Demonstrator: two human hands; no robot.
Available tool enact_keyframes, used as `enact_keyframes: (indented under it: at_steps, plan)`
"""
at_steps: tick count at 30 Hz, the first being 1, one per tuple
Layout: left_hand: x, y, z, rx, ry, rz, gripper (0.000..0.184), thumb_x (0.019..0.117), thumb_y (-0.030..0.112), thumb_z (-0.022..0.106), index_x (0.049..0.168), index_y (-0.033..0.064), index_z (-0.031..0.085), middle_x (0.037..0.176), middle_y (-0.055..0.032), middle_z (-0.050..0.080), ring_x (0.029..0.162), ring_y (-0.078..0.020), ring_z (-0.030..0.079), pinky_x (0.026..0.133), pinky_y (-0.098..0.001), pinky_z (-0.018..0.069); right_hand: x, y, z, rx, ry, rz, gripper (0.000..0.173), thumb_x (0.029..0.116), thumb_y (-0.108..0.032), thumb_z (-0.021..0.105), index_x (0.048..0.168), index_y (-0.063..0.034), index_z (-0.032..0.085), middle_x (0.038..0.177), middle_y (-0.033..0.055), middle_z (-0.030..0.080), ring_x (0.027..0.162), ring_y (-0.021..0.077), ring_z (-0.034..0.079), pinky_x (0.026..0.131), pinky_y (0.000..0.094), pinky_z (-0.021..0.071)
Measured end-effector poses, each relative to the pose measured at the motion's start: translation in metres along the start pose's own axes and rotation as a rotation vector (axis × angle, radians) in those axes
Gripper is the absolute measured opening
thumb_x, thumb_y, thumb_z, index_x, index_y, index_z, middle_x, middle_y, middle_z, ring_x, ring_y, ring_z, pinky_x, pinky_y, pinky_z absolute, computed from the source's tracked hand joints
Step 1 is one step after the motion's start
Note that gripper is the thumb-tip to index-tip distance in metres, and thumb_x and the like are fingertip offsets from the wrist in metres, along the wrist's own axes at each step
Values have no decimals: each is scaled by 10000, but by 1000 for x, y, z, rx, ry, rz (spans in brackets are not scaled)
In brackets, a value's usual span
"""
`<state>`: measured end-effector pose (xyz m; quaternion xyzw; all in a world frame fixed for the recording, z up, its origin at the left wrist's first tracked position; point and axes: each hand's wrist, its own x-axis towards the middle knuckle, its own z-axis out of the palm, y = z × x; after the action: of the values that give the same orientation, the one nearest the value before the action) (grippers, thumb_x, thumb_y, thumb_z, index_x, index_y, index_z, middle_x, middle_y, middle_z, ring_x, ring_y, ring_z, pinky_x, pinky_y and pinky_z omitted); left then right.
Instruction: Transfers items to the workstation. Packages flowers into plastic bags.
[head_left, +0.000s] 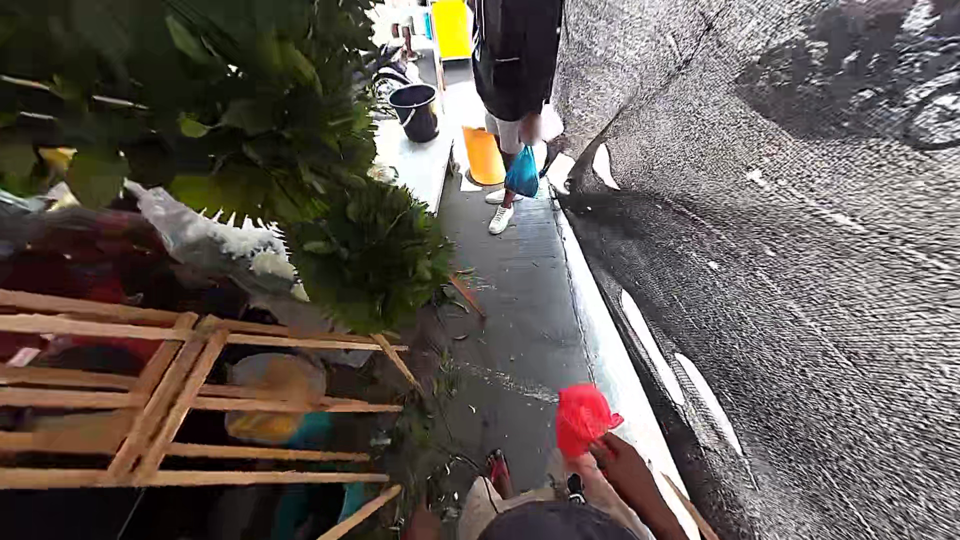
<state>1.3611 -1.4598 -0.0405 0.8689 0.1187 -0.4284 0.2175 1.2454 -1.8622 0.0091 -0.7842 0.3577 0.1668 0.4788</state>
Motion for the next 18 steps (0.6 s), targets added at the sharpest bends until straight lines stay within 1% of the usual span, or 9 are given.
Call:
enact_keyframes:
  at_steps: [1, 3, 4, 6, 8, 11, 13, 16, 18]
  plan:
    - [17, 27, -16, 46, -30, 27, 646, 956, 136, 638, 1524, -21, 375, 1305, -339, 592, 1165, -473, 620, 973, -632, 500, 16, -6, -7, 10, 34, 21, 369, 1022, -364, 602, 1168, -37, 692, 1069, 173, 716, 1005, 320, 695, 939, 559, 541]
    - [61, 82, -42, 162, -91, 67, 587, 976, 162, 628, 1502, -11, 433, 1335, -317, 593, 1220, -464, 600, 1025, -632, 472, 50, -15, -20, 74, 109, 41, 344, 1013, -336, 617, 1145, -29, 701, 1025, 173, 721, 962, 318, 700, 907, 569, 547]
    - [85, 110, -51, 221, -112, 83, 567, 985, 183, 617, 1495, 1, 450, 1330, -308, 602, 1216, -462, 605, 1022, -636, 473, 70, -21, -26, 110, 135, 45, 336, 1011, -330, 622, 1138, -30, 704, 993, 169, 723, 930, 314, 703, 884, 571, 553]
    - [124, 176, -66, 248, -118, 96, 615, 959, 186, 635, 1504, 10, 413, 1305, -298, 614, 1176, -452, 628, 981, -628, 504, 114, -38, -42, 171, 173, 47, 319, 1006, -303, 630, 1122, -16, 707, 934, 163, 725, 869, 305, 703, 844, 561, 561]
    - [161, 246, -75, 194, -108, 110, 753, 897, 134, 705, 1537, -5, 331, 1366, -300, 565, 1207, -441, 608, 998, -608, 504, 169, -57, -61, 211, 196, 34, 312, 1003, -277, 633, 1108, 8, 702, 897, 166, 720, 825, 298, 698, 808, 546, 564]
    - [220, 342, -83, 160, -76, 147, 735, 883, 138, 700, 1523, 11, 364, 1324, -280, 598, 1180, -427, 625, 972, -616, 512, 274, -89, -96, 228, 201, 4, 311, 1003, -274, 632, 1097, 15, 698, 892, 168, 718, 836, 303, 697, 824, 552, 562]
    - [248, 406, -92, 143, -88, 126, 702, 915, 158, 654, 1544, 68, 356, 1310, -257, 621, 1163, -424, 639, 956, -633, 514, 342, -125, -131, 228, 186, -23, 297, 1004, -260, 636, 1109, 10, 700, 902, 165, 718, 837, 295, 696, 825, 541, 564]
    - [275, 497, -121, 157, -49, 95, 641, 912, 178, 623, 1512, 105, 410, 1249, -241, 657, 1121, -432, 656, 910, -658, 521, 423, -195, -182, 218, 115, -86, 284, 1013, -255, 636, 1124, 0, 692, 882, 138, 709, 770, 251, 680, 737, 490, 576]
    - [288, 549, -152, 76, 0, 67, 660, 923, 179, 619, 1530, 105, 369, 1239, -249, 655, 1113, -435, 659, 908, -658, 524, 467, -238, -205, 188, 24, -115, 298, 1013, -253, 634, 1148, 8, 682, 891, 143, 710, 781, 253, 685, 753, 489, 577]
